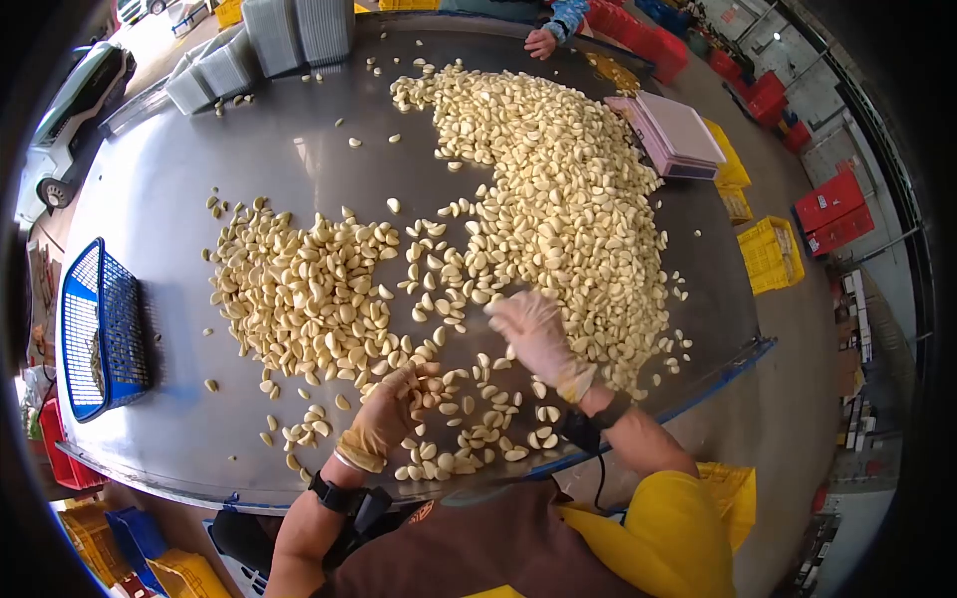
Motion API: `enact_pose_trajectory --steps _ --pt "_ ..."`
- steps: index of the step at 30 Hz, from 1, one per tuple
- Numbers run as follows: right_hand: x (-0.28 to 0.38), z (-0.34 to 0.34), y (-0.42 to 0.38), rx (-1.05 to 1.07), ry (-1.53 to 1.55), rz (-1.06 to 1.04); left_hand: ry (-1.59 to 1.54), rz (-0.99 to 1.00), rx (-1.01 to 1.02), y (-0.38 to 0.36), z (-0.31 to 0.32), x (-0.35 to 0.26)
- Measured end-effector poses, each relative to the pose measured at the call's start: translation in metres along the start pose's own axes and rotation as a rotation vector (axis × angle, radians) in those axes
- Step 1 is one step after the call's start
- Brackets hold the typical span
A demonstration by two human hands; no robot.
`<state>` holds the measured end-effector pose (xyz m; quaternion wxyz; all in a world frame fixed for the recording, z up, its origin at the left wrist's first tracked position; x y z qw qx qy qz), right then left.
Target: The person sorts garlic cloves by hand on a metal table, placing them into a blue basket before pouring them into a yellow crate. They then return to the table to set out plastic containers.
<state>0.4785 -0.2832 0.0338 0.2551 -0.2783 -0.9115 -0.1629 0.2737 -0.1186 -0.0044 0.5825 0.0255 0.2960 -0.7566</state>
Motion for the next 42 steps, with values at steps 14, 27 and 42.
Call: enact_pose_trajectory --steps 14,27,42 --pt "0.046 0.010 -0.004 0.179 0.045 -0.131 0.005 0.043 -0.143 0.004 -0.006 0.004" --pt "-0.077 0.016 0.096 0.171 -0.779 -0.433 -0.088 0.143 -0.149 0.000 -0.019 -0.014" --pt "0.008 -0.003 0.015 0.603 -0.264 -0.665 -0.153 0.234 -0.279 0.000 -0.024 -0.020"
Point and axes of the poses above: each hand's wrist, its own y-axis towards the middle knuckle, its own z-axis out of the palm, x = y × z, the point moved 2 cm from there along y, towards the middle knuckle, and after that the axes turned 7 degrees about y, right-handed, at the moved point
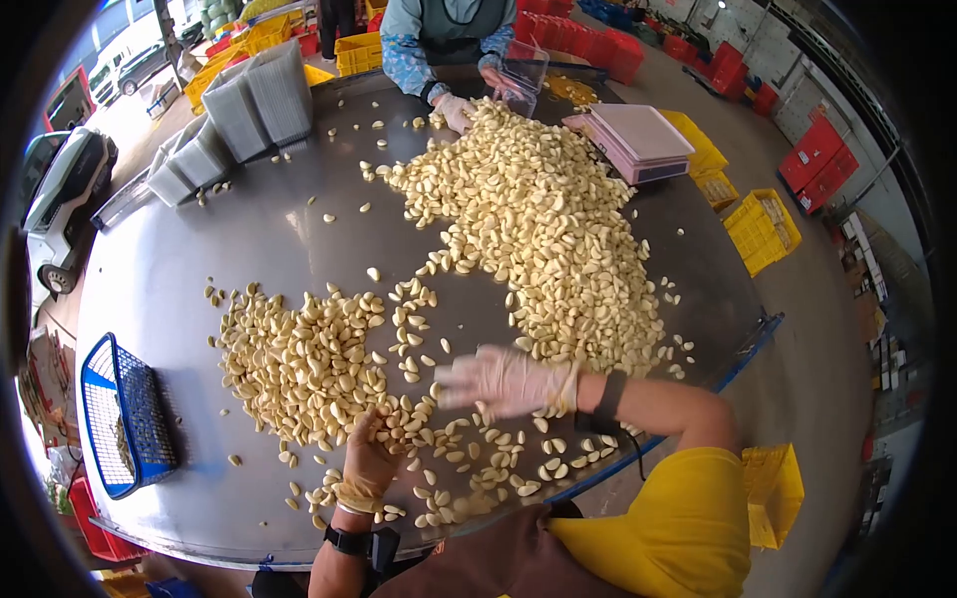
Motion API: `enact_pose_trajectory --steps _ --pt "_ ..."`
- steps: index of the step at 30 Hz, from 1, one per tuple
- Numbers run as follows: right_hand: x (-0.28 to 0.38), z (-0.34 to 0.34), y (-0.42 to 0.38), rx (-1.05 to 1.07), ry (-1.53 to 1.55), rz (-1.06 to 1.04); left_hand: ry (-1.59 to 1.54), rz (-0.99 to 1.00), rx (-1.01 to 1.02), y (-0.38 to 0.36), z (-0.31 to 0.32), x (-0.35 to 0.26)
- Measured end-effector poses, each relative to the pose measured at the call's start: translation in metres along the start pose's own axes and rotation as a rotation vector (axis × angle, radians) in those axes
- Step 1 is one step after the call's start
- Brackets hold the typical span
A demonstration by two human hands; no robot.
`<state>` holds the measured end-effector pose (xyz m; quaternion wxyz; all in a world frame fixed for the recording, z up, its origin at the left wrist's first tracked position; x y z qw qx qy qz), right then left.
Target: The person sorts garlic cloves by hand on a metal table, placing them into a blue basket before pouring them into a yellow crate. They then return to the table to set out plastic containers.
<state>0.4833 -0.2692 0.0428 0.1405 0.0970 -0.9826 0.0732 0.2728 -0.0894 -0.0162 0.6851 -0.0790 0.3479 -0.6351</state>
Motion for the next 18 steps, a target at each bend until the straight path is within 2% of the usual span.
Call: enact_pose_trajectory --steps 1,2,3,4,6,8,10,12,14,15,18 --pt "0.030 0.021 -0.013 0.075 0.189 -0.132 0.017 0.037 -0.003 -0.003 0.006 -0.003" --pt "0.057 0.021 -0.019 0.207 0.216 -0.177 0.025 0.031 0.002 -0.002 0.005 -0.002" --pt "0.071 0.017 -0.032 0.357 0.329 -0.122 0.011 0.018 0.004 -0.001 -0.001 -0.003" --pt "0.065 0.037 -0.057 0.270 0.333 -0.108 -0.004 0.005 0.006 0.000 -0.003 -0.003" --pt "0.038 0.024 -0.096 0.124 0.215 -0.006 0.016 0.012 -0.029 0.000 -0.001 -0.003" --pt "-0.005 0.024 -0.129 0.015 -0.102 0.285 -0.010 0.034 0.061 -0.001 -0.004 -0.002" --pt "-0.053 0.023 -0.156 0.050 -0.197 0.315 0.022 0.030 0.047 0.000 -0.004 0.000" --pt "-0.090 0.007 -0.159 0.052 -0.365 0.318 0.007 -0.005 0.119 0.006 -0.014 0.001" --pt "-0.131 0.012 -0.160 0.084 -0.699 0.446 0.031 0.009 0.119 0.007 -0.018 -0.003" --pt "-0.145 0.001 -0.156 0.164 -0.630 0.501 0.043 0.018 0.120 0.007 -0.018 -0.004" --pt "-0.178 -0.006 -0.156 0.185 -0.719 0.596 0.040 0.050 0.051 0.005 -0.014 -0.006"
Point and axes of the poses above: each hand's wrist, its own y-axis towards the middle knuckle, its own z-axis out of the palm, x = y × z, the point moved 2 cm from there along y, towards the middle knuckle, and after that the axes turned 7 degrees about y, right-handed, at the moved point
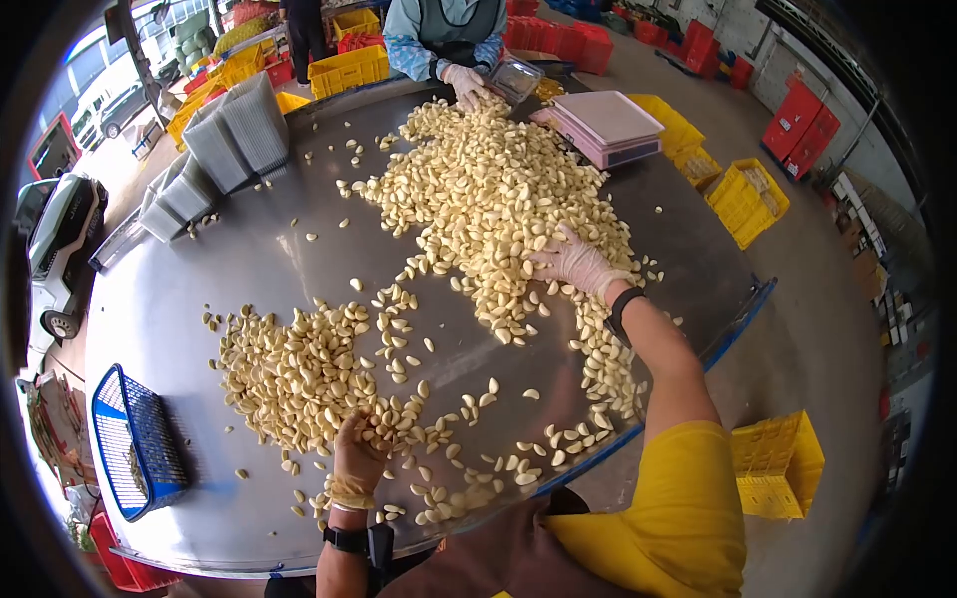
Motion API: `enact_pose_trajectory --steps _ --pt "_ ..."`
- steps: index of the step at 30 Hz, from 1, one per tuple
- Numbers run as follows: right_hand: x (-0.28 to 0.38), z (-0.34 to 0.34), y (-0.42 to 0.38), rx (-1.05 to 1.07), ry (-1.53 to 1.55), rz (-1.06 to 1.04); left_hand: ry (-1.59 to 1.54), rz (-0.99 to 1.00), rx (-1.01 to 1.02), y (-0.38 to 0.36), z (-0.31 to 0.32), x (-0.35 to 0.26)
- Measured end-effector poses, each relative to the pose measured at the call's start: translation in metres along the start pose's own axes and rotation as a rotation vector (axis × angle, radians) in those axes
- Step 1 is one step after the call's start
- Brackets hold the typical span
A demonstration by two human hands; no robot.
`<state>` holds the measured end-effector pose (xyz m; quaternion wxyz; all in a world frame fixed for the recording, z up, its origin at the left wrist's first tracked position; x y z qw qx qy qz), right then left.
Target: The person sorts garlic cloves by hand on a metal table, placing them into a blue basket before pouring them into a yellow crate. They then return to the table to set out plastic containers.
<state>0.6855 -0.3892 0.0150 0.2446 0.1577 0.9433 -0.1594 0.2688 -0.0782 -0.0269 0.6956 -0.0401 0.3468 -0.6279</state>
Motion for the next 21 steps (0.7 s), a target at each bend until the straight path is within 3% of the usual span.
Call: enact_pose_trajectory --steps 4,6,8,10,13,14,16,19,21 --pt "-0.016 -0.028 0.010 0.031 -0.043 0.119 0.054 0.015 -0.073 -0.005 0.008 -0.001" --pt "-0.019 -0.046 0.003 -0.153 0.038 0.231 0.029 -0.002 -0.013 -0.002 0.004 0.001" --pt "-0.016 -0.060 -0.013 -0.181 0.122 0.315 0.031 -0.012 -0.013 0.001 0.000 0.002" --pt "-0.004 -0.065 -0.038 -0.252 0.524 0.492 0.031 -0.017 -0.023 0.002 -0.001 0.000" --pt "0.041 -0.021 -0.073 -0.329 0.762 0.263 0.053 -0.010 -0.052 0.000 0.007 0.001" --pt "0.063 -0.047 -0.080 -0.331 0.792 0.215 0.078 -0.019 -0.058 -0.001 0.015 0.003" --pt "0.099 -0.047 -0.068 -0.286 0.821 0.310 0.112 -0.035 -0.071 -0.002 0.021 0.013" --pt "0.127 -0.030 -0.042 -0.374 0.769 0.343 0.199 -0.151 0.148 -0.005 0.023 0.035" --pt "0.133 0.003 -0.026 -0.334 0.994 0.463 0.276 -0.247 0.204 -0.005 0.028 0.040"
Point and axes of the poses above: each hand's wrist, its own y-axis towards the middle knuckle, its own z-axis out of the palm, x = y × z, the point moved 2 cm from there along y, towards the middle knuckle, and after that the axes turned 7 degrees about y, right-handed, at the moved point
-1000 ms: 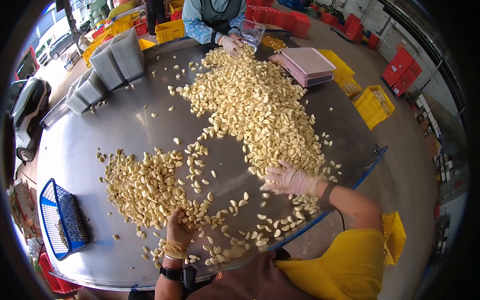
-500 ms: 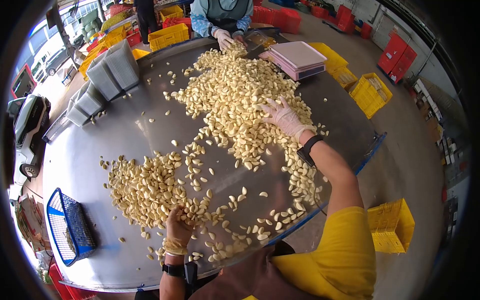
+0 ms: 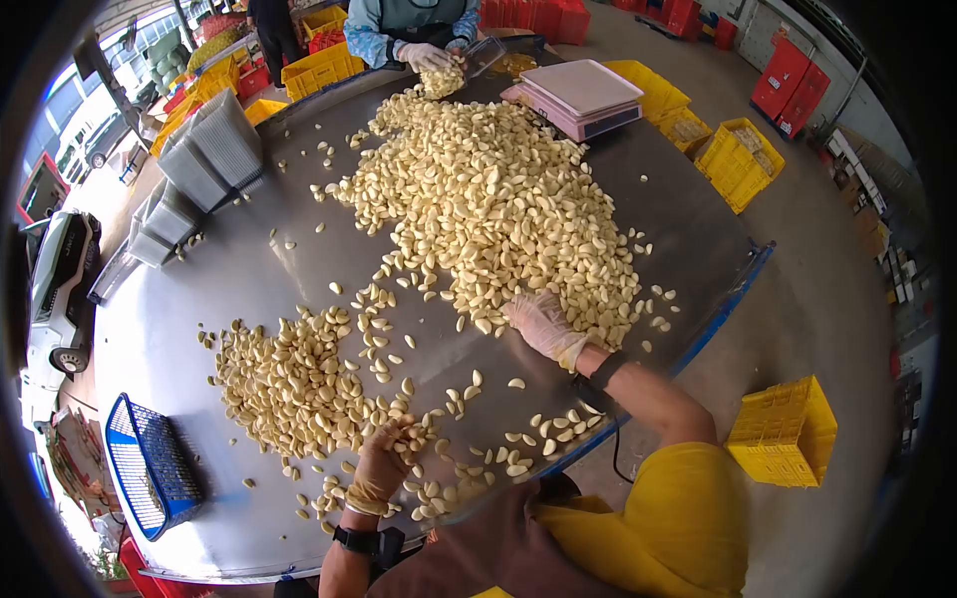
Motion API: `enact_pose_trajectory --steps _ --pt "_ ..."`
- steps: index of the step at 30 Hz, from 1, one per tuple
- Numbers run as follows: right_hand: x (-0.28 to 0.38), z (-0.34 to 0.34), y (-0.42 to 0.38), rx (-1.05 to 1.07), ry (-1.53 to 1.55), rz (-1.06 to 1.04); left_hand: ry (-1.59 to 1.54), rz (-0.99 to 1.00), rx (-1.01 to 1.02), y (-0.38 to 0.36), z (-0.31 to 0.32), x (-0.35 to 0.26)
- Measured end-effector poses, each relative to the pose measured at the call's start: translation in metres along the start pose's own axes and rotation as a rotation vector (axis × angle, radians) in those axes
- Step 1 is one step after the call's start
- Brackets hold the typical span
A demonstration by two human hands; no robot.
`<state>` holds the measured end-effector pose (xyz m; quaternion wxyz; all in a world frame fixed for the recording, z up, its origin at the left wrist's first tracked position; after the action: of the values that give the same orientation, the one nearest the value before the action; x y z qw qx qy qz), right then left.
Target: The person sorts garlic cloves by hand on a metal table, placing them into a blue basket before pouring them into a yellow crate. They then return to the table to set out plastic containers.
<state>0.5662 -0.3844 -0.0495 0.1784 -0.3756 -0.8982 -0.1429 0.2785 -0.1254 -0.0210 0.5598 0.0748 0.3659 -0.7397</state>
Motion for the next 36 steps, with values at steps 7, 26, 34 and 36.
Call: enact_pose_trajectory --steps 7,26,34,36 --pt "0.146 -0.051 -0.044 0.085 0.227 -0.439 0.020 -0.202 0.002 0.042 0.062 0.022" --pt "-0.098 -0.077 0.045 -0.470 0.243 0.602 -0.123 -0.233 -0.114 0.049 0.087 0.041" --pt "-0.050 -0.072 0.174 -0.777 0.713 0.295 -0.034 -0.212 -0.134 0.047 0.100 0.026" --pt "-0.034 -0.076 0.197 -0.605 0.061 0.374 -0.005 -0.189 -0.179 0.042 0.101 0.019"
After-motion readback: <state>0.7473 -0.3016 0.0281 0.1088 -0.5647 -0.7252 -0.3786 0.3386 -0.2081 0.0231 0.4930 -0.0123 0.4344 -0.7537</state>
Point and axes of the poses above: each hand's wrist, its own y-axis towards the middle knuckle, its own z-axis out of the palm, x = y × z, the point moved 2 cm from there along y, towards the middle knuckle, and after that the axes turned 7 degrees about y, right-handed, at the moved point
